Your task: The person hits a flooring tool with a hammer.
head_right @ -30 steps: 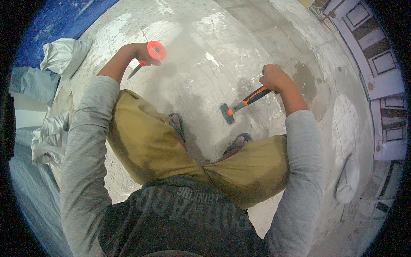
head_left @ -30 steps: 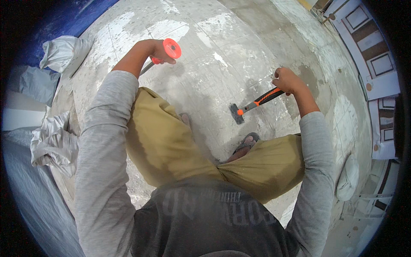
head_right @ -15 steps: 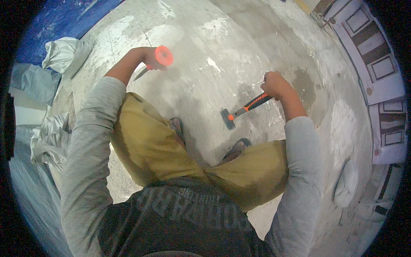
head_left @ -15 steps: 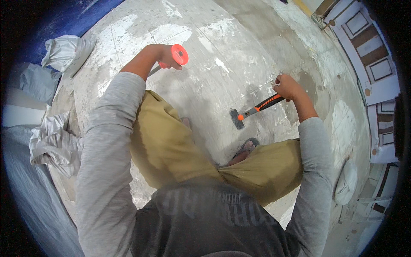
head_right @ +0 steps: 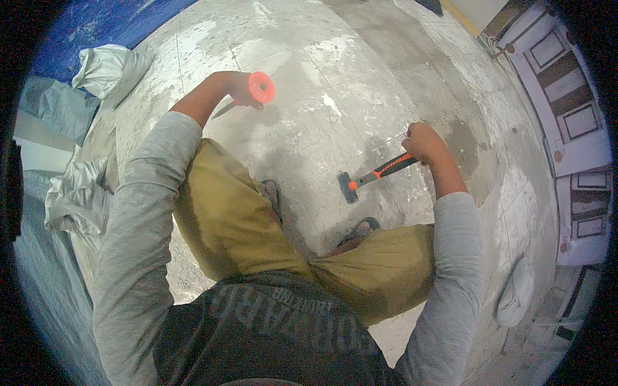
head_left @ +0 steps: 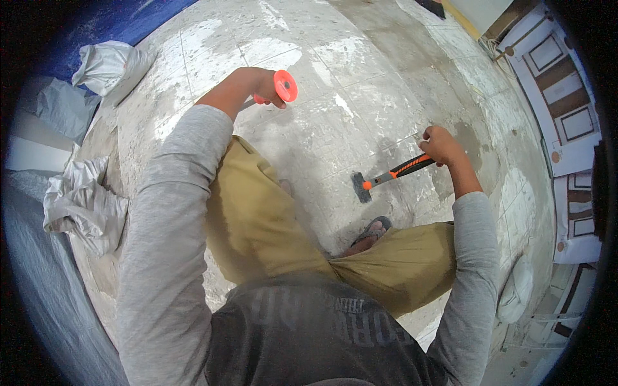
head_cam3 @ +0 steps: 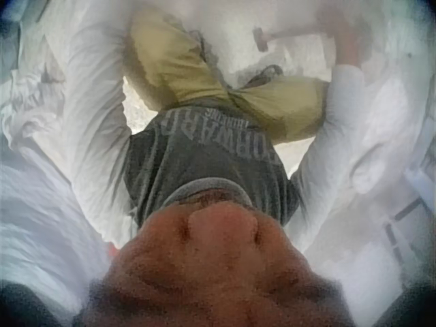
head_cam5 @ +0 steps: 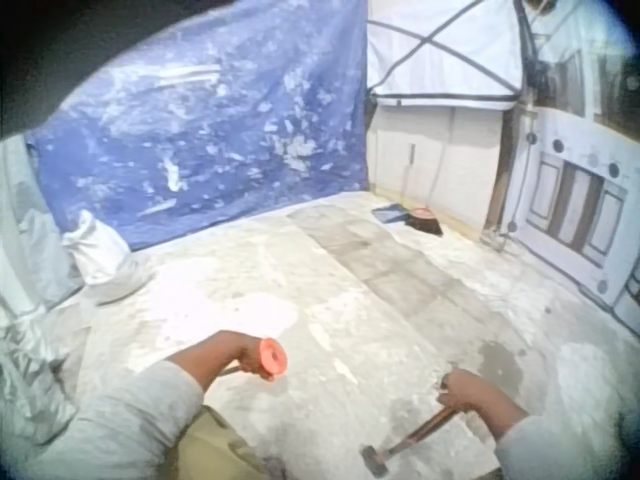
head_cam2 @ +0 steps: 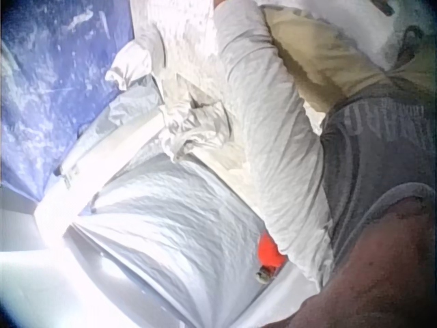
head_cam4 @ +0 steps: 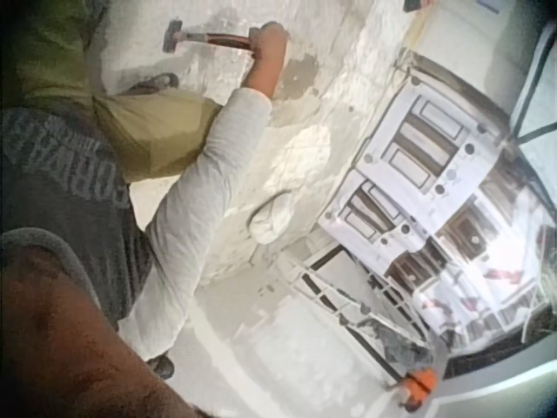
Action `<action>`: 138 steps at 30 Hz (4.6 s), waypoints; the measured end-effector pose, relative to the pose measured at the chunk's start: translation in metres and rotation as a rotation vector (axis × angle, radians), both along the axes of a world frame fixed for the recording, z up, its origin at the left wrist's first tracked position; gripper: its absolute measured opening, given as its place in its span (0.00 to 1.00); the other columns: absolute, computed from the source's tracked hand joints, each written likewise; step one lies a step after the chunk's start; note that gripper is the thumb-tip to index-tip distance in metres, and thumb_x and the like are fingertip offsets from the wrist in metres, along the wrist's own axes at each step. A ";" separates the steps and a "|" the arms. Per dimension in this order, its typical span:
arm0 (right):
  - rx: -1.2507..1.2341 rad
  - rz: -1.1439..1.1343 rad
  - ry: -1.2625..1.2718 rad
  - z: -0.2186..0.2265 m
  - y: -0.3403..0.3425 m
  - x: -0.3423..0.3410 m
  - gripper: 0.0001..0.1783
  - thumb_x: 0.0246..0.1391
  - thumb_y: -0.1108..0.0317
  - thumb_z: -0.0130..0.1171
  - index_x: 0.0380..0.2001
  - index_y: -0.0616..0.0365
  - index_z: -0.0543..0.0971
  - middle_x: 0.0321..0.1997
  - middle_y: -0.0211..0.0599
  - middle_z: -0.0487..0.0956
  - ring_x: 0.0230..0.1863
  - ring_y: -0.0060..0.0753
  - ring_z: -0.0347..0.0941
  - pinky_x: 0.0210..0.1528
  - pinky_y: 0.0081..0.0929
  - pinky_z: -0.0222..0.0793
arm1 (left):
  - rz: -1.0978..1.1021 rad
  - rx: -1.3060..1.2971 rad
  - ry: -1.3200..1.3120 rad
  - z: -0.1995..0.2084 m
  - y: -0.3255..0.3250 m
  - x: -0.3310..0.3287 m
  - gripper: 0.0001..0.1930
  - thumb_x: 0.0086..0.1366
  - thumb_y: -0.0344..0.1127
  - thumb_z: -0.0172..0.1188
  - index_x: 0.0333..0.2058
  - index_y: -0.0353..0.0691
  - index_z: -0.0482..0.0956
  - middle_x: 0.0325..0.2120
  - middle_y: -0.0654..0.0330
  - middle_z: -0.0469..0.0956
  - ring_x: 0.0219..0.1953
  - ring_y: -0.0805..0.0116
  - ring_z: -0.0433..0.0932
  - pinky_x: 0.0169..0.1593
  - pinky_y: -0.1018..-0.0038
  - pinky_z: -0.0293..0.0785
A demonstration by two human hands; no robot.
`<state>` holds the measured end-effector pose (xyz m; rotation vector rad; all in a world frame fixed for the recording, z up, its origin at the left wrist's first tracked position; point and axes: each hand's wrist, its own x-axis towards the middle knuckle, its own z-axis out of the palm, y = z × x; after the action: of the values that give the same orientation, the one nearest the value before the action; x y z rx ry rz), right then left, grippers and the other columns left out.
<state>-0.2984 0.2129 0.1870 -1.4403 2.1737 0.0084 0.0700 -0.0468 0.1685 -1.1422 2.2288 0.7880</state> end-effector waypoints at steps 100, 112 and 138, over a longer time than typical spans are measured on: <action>-0.026 0.110 0.073 -0.026 -0.002 -0.027 0.16 0.48 0.68 0.57 0.38 0.69 0.76 0.26 0.51 0.78 0.17 0.42 0.76 0.18 0.36 0.72 | -0.113 0.019 0.002 0.005 0.016 -0.041 0.20 0.51 0.54 0.68 0.33 0.46 0.76 0.24 0.66 0.77 0.26 0.73 0.75 0.29 0.74 0.71; -0.003 0.141 0.124 -0.025 -0.005 -0.024 0.18 0.48 0.67 0.58 0.40 0.69 0.76 0.28 0.53 0.79 0.18 0.43 0.77 0.19 0.36 0.73 | -0.171 0.020 -0.025 -0.002 0.004 -0.035 0.25 0.50 0.53 0.69 0.42 0.44 0.79 0.36 0.60 0.82 0.36 0.66 0.80 0.43 0.67 0.74; -0.075 0.198 0.215 -0.030 -0.003 -0.024 0.14 0.42 0.67 0.56 0.30 0.67 0.81 0.36 0.59 0.80 0.40 0.57 0.78 0.45 0.44 0.73 | -0.202 0.026 0.157 -0.011 -0.003 -0.026 0.20 0.50 0.44 0.69 0.38 0.38 0.75 0.30 0.61 0.79 0.31 0.70 0.75 0.37 0.69 0.73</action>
<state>-0.3223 0.2102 0.1573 -1.7641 2.2089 0.1605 0.0444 -0.0499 0.1579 -0.8521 2.4089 0.8437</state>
